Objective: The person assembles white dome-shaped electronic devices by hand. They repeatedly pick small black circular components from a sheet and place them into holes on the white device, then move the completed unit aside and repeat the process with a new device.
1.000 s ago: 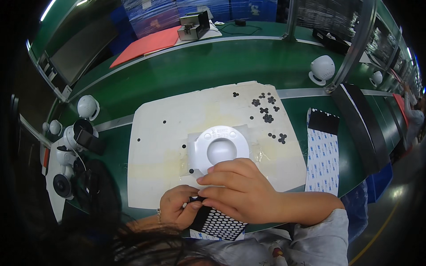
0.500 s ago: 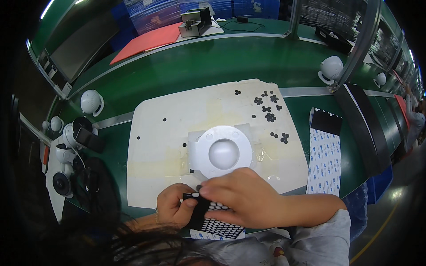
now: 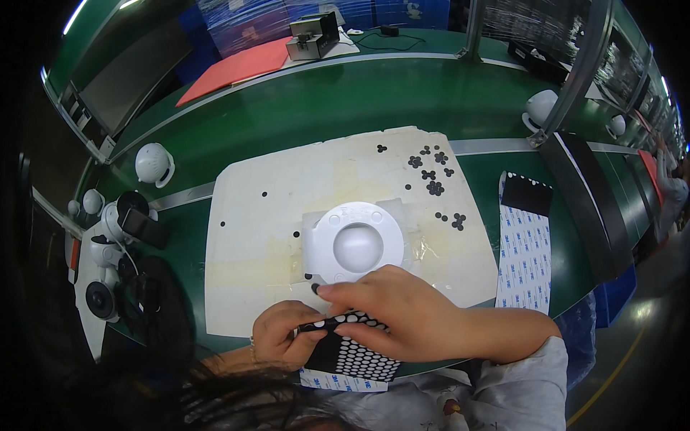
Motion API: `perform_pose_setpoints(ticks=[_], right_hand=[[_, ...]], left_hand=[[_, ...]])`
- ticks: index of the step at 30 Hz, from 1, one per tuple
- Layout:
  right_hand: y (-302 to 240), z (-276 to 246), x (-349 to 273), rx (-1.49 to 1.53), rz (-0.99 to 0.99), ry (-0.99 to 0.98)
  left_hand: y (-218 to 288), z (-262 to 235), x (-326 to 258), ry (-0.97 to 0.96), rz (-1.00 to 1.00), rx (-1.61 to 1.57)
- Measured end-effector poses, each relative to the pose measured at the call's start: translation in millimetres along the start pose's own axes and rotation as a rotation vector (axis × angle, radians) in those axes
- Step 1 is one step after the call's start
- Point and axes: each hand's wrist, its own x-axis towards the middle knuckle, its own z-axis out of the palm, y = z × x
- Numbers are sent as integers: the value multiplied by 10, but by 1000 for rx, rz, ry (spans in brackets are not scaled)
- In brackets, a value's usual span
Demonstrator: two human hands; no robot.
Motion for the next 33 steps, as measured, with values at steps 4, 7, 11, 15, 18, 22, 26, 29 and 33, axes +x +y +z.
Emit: perform_pose_setpoints(ticks=[4, 7, 11, 15, 18, 22, 26, 29, 33], right_hand=[[33, 56, -2, -121, -108, 25], [31, 96, -9, -123, -119, 96], [41, 107, -24, -157, -181, 86], [60, 83, -47, -240, -356, 45], [106, 88, -90, -177, -350, 14], [108, 102, -104, 19, -285, 128], [144, 237, -66, 3, -288, 281], [142, 179, -62, -176, -301, 153], [144, 142, -83, -185, -398, 81]], left_hand=[[-21, 7, -11, 9, 50, 23], [-75, -15, -17, -55, 110, 85], [-100, 10, -27, -17, 179, 107], [-129, 12, -23, -3, 185, 100], [-117, 15, -20, 8, 175, 98], [-116, 5, -32, 57, 90, 79], [-85, 16, 0, 71, 137, 116], [-66, 24, -4, 89, 126, 117], [-69, 2, 9, 63, 126, 127]])
